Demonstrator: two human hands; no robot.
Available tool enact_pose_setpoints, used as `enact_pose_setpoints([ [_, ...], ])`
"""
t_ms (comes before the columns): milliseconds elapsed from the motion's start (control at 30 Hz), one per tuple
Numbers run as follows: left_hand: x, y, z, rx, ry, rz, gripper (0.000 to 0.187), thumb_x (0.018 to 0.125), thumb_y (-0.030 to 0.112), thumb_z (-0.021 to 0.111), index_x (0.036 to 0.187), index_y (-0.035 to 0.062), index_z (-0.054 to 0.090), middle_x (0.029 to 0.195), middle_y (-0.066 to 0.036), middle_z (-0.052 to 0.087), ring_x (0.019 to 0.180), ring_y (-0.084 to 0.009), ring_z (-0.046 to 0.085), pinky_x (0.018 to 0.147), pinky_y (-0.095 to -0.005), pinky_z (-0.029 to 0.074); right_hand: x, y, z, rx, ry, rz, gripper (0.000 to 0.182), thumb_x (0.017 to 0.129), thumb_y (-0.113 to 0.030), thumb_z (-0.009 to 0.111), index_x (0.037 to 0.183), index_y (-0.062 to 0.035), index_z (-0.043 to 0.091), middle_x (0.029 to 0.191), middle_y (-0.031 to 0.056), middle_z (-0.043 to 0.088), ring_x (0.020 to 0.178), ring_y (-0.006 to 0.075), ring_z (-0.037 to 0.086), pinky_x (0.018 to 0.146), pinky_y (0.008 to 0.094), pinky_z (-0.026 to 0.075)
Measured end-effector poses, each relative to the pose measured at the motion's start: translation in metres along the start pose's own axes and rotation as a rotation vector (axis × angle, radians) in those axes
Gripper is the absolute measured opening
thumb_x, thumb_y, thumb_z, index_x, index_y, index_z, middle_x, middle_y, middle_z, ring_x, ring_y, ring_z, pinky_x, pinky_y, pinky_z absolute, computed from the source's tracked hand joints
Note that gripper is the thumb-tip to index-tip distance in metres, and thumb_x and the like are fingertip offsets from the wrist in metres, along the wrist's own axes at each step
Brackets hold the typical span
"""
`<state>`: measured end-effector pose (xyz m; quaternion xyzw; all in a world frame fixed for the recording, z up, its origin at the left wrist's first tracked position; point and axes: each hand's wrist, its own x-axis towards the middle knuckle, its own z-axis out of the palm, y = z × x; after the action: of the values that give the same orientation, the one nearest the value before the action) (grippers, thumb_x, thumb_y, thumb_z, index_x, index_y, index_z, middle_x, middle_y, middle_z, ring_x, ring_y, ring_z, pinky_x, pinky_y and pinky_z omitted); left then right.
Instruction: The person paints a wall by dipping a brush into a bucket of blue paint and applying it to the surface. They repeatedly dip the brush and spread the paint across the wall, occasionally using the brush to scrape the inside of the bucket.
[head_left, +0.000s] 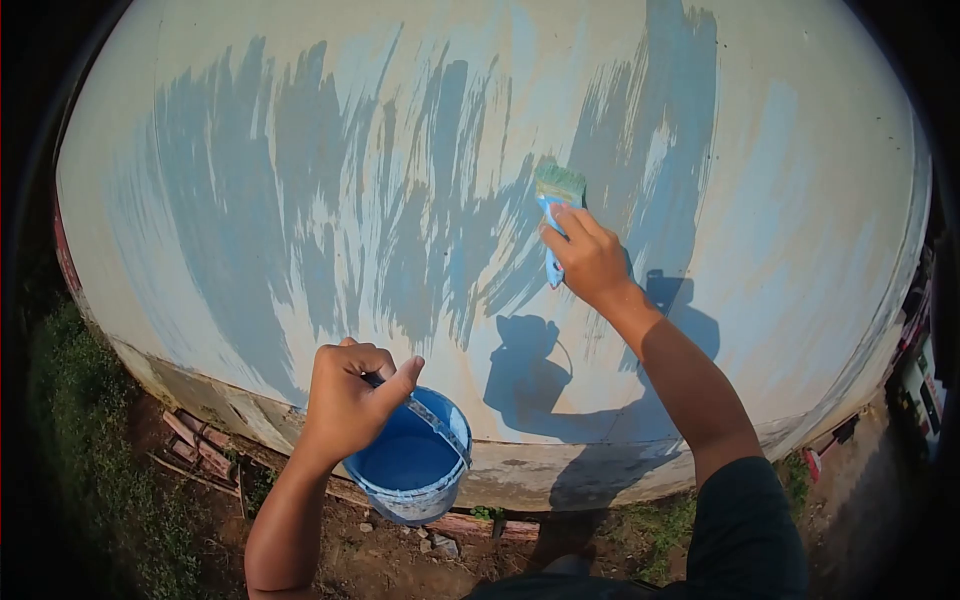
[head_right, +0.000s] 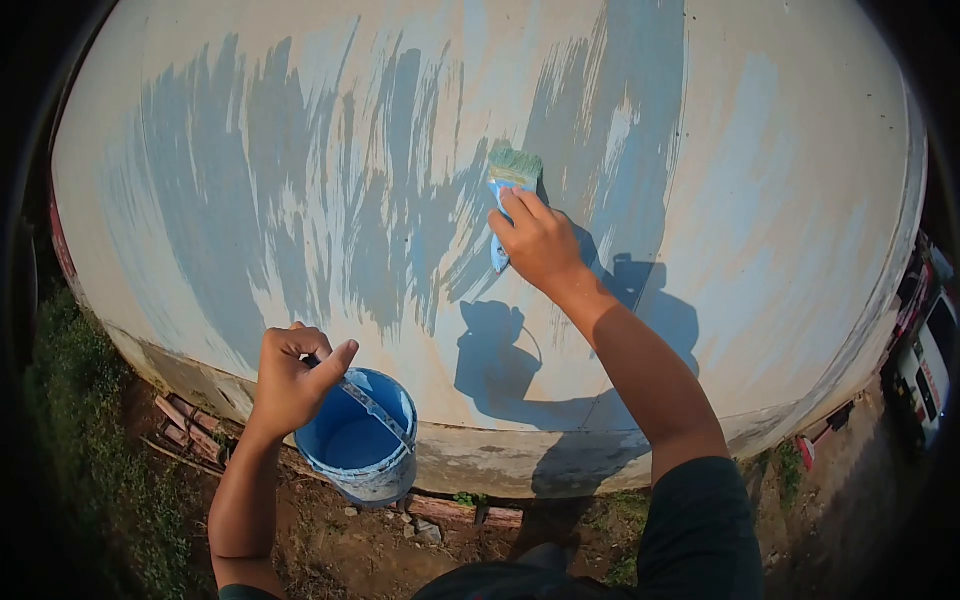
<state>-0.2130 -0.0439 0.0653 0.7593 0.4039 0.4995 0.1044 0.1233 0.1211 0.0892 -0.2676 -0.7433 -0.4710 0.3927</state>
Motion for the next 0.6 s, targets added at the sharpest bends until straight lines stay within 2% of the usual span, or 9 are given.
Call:
enact_pose_setpoints([
  [100,-0.002,0.002,0.001,-0.030,0.005,-0.036,0.040,0.088,0.017,0.079,0.057,0.0000,0.063,0.049,-0.009,0.056,0.047,-0.0169,0.044,0.065,-0.0355,0.040,-0.036,-0.049,0.013,0.138,-0.191,-0.088,0.025,0.078,-0.003,0.075,0.102,-0.0080,0.072,0.112,0.0091,0.071,0.109,0.0271,0.069,0.080,0.0381,0.064],
  [133,-0.003,0.003,0.002,-0.036,0.002,-0.043,0.040,0.088,0.017,0.079,0.057,0.0000,0.063,0.049,-0.009,0.056,0.047,-0.0169,0.044,0.065,-0.0355,0.040,-0.037,-0.054,0.012,0.141,-0.201,-0.088,0.025,0.078,-0.003,0.075,0.102,-0.0080,0.072,0.112,0.0091,0.071,0.109,0.0271,0.069,0.080,0.0381,0.064],
  [200,-0.004,0.004,0.001,-0.053,0.003,-0.074,0.040,0.088,0.017,0.079,0.057,-0.0009,0.063,0.050,-0.009,0.056,0.048,-0.0161,0.045,0.061,-0.0356,0.040,-0.034,-0.060,0.005,0.412,-0.367,-0.023,0.023,0.080,-0.003,0.076,0.102,-0.0073,0.073,0.107,0.0102,0.071,0.102,0.0279,0.069,0.079,0.0401,0.061],
  [233,-0.005,0.003,0.000,-0.050,0.004,-0.074,0.040,0.088,0.017,0.079,0.057,-0.0009,0.063,0.050,-0.009,0.056,0.048,-0.0161,0.045,0.061,-0.0356,0.040,-0.025,-0.057,-0.001,0.414,-0.364,-0.023,0.023,0.080,-0.003,0.076,0.102,-0.0073,0.073,0.107,0.0102,0.071,0.102,0.0279,0.069,0.079,0.0401,0.061],
  [300,-0.007,0.000,-0.001,0.020,0.001,0.036,0.040,0.089,0.017,0.079,0.058,-0.0014,0.063,0.050,-0.009,0.057,0.049,-0.0154,0.046,0.059,-0.0350,0.039,0.005,-0.032,-0.016,0.564,-0.313,0.289,0.022,0.082,-0.005,0.077,0.104,-0.0066,0.074,0.102,0.0118,0.070,0.095,0.0297,0.068,0.076,0.0407,0.058],
  [367,-0.012,0.002,-0.001,-0.014,0.002,-0.004,0.039,0.089,0.017,0.079,0.058,-0.0012,0.063,0.050,-0.008,0.057,0.050,-0.0152,0.045,0.060,-0.0349,0.039,0.037,-0.006,-0.040,0.604,-0.247,0.467,0.021,0.084,0.001,0.071,0.105,-0.0028,0.072,0.096,0.0162,0.070,0.087,0.0375,0.068,0.078,0.0390,0.056],
  [400,-0.013,0.003,-0.001,-0.051,0.008,-0.041,0.039,0.089,0.017,0.079,0.058,-0.0010,0.063,0.050,-0.008,0.058,0.050,-0.0151,0.044,0.061,-0.0348,0.039,0.044,0.003,-0.045,0.606,-0.246,0.471,0.021,0.084,0.001,0.071,0.105,-0.0028,0.072,0.096,0.0162,0.070,0.087,0.0375,0.068,0.078,0.0390,0.056],
  [467,-0.013,0.000,0.002,-0.066,0.018,-0.054,0.039,0.089,0.017,0.079,0.058,-0.0010,0.062,0.052,-0.008,0.057,0.052,-0.0149,0.044,0.061,-0.0352,0.038,0.052,0.015,-0.045,0.311,-0.074,0.232,0.023,0.084,0.002,0.071,0.106,-0.0034,0.072,0.097,0.0155,0.070,0.088,0.0364,0.068,0.077,0.0397,0.056],
  [600,-0.021,-0.018,0.011,-0.117,0.103,-0.104,0.041,0.090,0.016,0.080,0.058,-0.0010,0.060,0.055,-0.007,0.054,0.057,-0.0145,0.043,0.059,-0.0362,0.035,0.029,-0.010,-0.028,0.109,0.067,0.055,0.024,0.083,0.004,0.071,0.105,-0.0042,0.072,0.097,0.0143,0.071,0.088,0.0345,0.069,0.076,0.0388,0.056],
])
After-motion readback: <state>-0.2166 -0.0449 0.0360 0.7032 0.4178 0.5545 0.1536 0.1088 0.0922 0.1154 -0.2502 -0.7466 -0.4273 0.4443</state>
